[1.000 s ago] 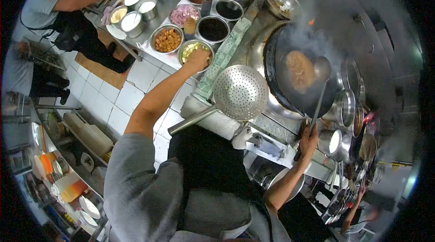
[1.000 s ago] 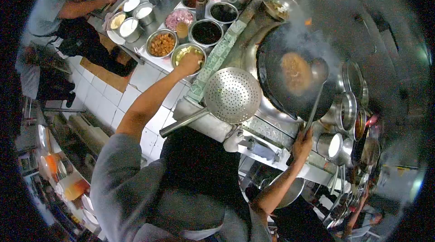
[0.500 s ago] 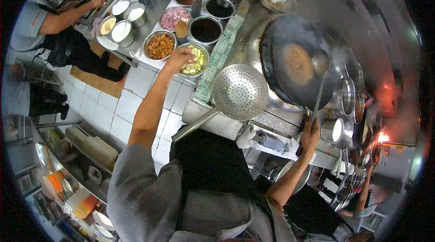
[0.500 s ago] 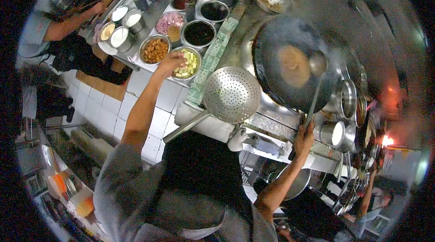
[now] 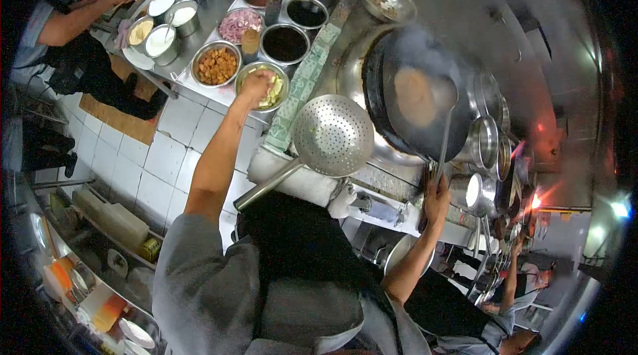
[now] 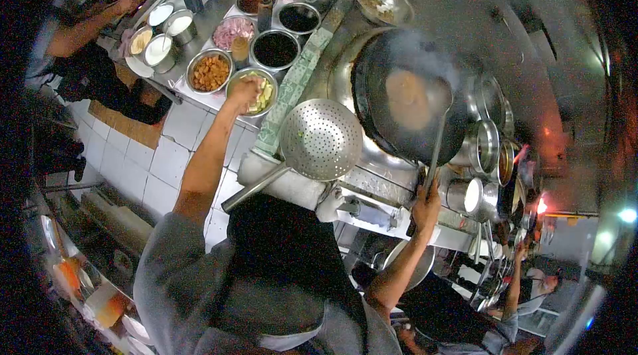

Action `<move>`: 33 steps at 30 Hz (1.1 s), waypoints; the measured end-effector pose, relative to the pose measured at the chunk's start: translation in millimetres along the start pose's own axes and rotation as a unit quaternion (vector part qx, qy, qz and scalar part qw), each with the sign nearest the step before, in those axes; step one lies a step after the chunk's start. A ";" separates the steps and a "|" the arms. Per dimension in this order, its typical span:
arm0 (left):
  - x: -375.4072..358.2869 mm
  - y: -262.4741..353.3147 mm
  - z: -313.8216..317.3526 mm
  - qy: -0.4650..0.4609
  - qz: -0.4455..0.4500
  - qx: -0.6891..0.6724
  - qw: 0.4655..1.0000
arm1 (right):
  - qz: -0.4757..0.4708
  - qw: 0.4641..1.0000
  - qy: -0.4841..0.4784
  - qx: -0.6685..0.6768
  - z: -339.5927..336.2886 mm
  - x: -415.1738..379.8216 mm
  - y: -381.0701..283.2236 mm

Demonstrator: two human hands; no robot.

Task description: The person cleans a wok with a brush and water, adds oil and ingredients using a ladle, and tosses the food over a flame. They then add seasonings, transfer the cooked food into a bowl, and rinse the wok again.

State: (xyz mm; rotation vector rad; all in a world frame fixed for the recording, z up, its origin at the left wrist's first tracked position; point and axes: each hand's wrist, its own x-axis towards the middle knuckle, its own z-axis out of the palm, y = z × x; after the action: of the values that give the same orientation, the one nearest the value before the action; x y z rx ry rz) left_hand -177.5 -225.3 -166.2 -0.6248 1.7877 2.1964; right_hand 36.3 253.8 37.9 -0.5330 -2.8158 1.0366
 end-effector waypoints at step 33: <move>-73.6 133.5 271.9 -0.146 0.463 0.287 0.826 | -0.084 0.978 0.139 -0.132 25.3 5.2 35.3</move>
State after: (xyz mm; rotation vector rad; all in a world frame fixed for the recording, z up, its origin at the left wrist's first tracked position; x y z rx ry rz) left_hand -219.3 15.2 27.7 0.8435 2.6914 1.7843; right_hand 36.5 265.1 -4.4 -0.4141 -2.6992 0.5157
